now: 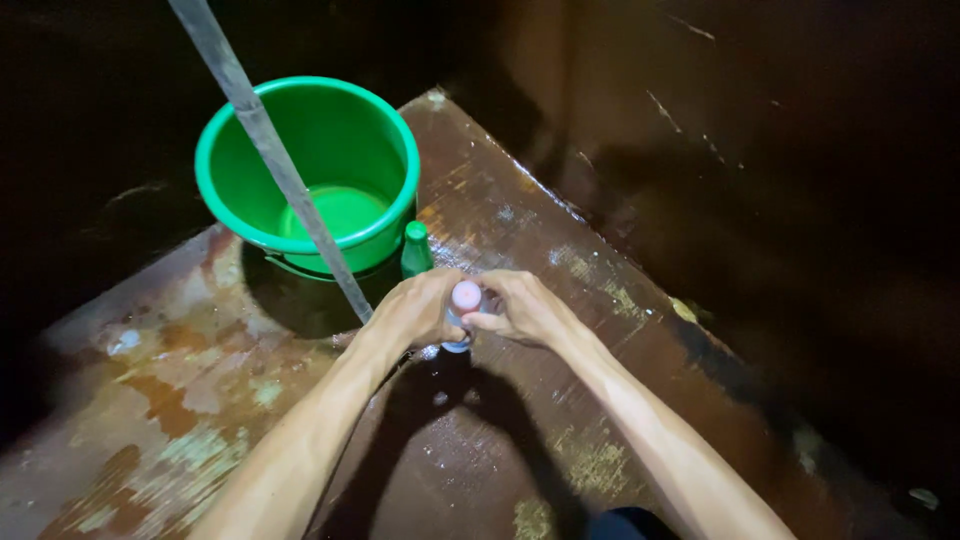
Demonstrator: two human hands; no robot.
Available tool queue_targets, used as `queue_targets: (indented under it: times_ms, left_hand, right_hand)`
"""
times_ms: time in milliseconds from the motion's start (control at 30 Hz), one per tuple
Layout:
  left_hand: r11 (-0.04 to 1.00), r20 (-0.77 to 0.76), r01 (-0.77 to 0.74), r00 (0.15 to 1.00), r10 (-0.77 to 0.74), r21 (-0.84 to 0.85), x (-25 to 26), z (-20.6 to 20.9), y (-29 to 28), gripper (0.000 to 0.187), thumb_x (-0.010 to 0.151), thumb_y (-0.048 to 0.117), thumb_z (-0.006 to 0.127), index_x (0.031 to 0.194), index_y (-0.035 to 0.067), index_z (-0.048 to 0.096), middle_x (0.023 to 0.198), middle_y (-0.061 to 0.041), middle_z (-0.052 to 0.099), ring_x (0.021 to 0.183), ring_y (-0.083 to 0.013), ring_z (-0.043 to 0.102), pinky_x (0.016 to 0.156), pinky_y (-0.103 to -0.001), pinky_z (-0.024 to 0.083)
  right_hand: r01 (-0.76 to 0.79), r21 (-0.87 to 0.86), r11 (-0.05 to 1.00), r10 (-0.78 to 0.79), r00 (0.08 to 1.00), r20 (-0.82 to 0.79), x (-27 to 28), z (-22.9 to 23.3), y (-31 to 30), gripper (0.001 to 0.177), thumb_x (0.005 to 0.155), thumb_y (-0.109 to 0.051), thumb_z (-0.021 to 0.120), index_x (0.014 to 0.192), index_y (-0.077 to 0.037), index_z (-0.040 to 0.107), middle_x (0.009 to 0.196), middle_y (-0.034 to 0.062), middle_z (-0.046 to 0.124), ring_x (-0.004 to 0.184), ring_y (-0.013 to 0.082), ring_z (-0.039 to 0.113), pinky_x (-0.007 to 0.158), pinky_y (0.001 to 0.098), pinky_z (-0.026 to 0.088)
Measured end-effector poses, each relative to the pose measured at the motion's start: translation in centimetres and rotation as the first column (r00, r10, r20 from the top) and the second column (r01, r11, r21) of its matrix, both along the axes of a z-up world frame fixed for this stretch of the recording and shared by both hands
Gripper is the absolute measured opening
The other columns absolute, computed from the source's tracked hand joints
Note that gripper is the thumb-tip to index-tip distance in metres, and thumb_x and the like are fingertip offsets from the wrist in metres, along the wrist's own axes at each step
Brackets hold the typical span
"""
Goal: Cleaning the floor and the water tank in a bathroom.
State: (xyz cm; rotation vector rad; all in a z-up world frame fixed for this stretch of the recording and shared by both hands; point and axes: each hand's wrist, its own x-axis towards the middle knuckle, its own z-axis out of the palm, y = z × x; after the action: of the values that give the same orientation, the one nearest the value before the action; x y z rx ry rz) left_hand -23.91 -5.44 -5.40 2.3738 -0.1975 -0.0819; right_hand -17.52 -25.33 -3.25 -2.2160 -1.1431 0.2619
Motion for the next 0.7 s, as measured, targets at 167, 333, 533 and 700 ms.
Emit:
queue_targets:
  times_ms: [167,333,533,700]
  left_hand:
    - [0.989,-0.044,0.060,0.998,-0.054,0.134,-0.5,-2.6,-0.6,0.060,0.060,0.020,0.093,0.111,0.008,0.063,0.103,-0.015,0.072,0.102,-0.0379,0.068,0.084,-0.049,0.055]
    - [0.979,-0.063,0.105,0.993,-0.096,0.175,-1.3,-4.5,-0.2,0.054,0.063,0.020,0.092,0.108,0.009,0.065,0.104,-0.014,0.073,0.101,-0.0371,0.069,0.081,-0.050,0.056]
    - [0.973,-0.178,0.137,0.978,-0.105,0.183,-1.8,-8.0,1.0,0.041,0.076,0.019,0.084,0.114,0.015,0.071,0.100,-0.015,0.075,0.099,-0.0366,0.071,0.083,-0.051,0.055]
    - [0.988,-0.110,0.108,0.989,-0.096,0.107,-2.0,-7.7,1.6,0.054,0.067,0.012,0.086,0.119,0.013,0.069,0.102,-0.016,0.075,0.099,-0.0374,0.071,0.083,-0.050,0.056]
  right_hand:
    - [0.046,-0.134,0.990,-0.060,0.992,-0.108,-0.9,-2.5,-0.3,0.055,0.075,-0.033,0.085,0.119,-0.004,0.069,0.105,0.0189,0.075,0.095,0.0345,0.075,0.082,0.0438,0.060]
    - [0.003,-0.147,0.989,-0.024,0.990,-0.137,-1.3,-4.4,-0.3,0.052,0.076,-0.030,0.085,0.118,-0.004,0.069,0.102,0.0190,0.075,0.095,0.0356,0.075,0.082,0.0438,0.060]
    - [-0.081,-0.196,0.977,0.056,0.989,-0.134,-1.9,-7.6,0.1,0.044,0.076,-0.022,0.082,0.116,-0.008,0.071,0.099,0.0176,0.075,0.091,0.0380,0.073,0.079,0.0465,0.059]
    - [-0.015,-0.169,0.985,-0.012,0.988,-0.154,-2.5,-7.5,0.6,0.040,0.085,-0.016,0.074,0.123,-0.007,0.066,0.095,0.0189,0.075,0.090,0.0389,0.073,0.078,0.0476,0.058]
